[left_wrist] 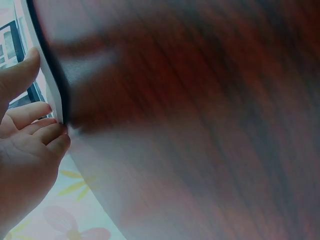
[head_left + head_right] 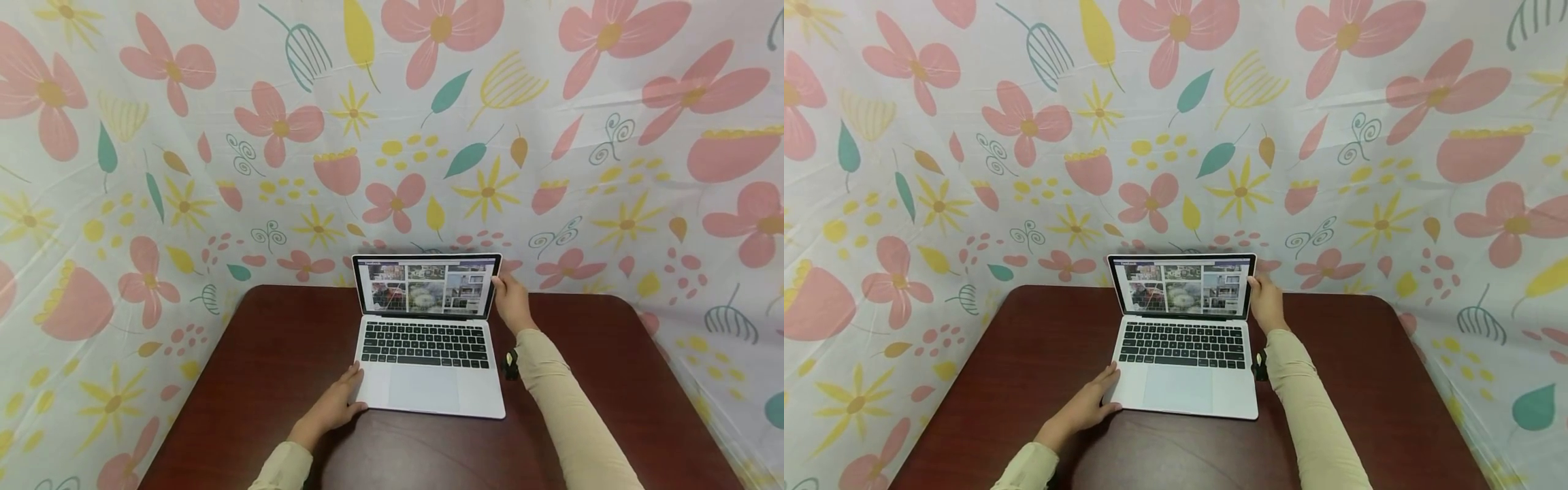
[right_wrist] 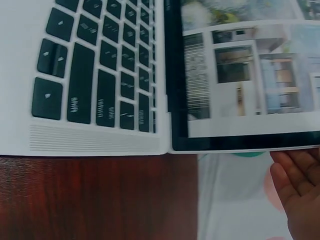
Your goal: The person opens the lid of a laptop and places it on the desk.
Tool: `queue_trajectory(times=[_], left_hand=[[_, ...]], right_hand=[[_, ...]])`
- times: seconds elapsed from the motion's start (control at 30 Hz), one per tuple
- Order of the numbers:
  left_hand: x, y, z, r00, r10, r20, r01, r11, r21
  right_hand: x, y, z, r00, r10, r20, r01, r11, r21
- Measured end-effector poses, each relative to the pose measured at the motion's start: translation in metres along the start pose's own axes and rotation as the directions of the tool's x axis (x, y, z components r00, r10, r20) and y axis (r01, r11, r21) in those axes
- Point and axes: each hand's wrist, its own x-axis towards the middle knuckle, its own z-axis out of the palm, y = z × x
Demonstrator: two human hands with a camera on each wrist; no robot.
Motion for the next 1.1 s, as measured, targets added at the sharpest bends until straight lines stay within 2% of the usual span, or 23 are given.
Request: queue_trajectory(times=[0.13, 0.27, 0.33, 0.6, 0.9, 1.1], left_hand=[[0.0, 0.0, 0.0, 1.0, -0.006, 0.001, 0.006, 1.0, 0.0], [0.001, 0.001, 0.0, 1.0, -0.008, -0.002, 0.008, 1.0, 0.002], [0.001, 0.001, 0.0, 1.0, -0.007, -0.002, 0.007, 1.0, 0.003], [-0.001, 0.002, -0.001, 1.0, 0.015, -0.017, -0.016, 1.0, -0.018], [-0.001, 0.002, -0.002, 1.0, 0.009, -0.018, -0.01, 1.0, -0.016], [-0.002, 0.003, -0.001, 1.0, 0.003, -0.018, -0.004, 1.0, -0.02]], right_hand=[[-0.006, 0.007, 0.005, 0.997, 0.055, 0.044, -0.055, 0.998, -0.015], [-0.013, 0.015, 0.009, 0.98, 0.155, 0.124, -0.15, 0.988, -0.048], [-0.016, 0.019, 0.012, 0.973, 0.179, 0.144, -0.172, 0.983, -0.061], [-0.027, 0.028, 0.018, 0.957, 0.217, 0.192, -0.21, 0.976, -0.055], [-0.031, 0.031, 0.021, 0.93, 0.251, 0.27, -0.245, 0.968, -0.056], [-0.031, 0.035, 0.026, 0.935, 0.261, 0.239, -0.248, 0.965, -0.084]])
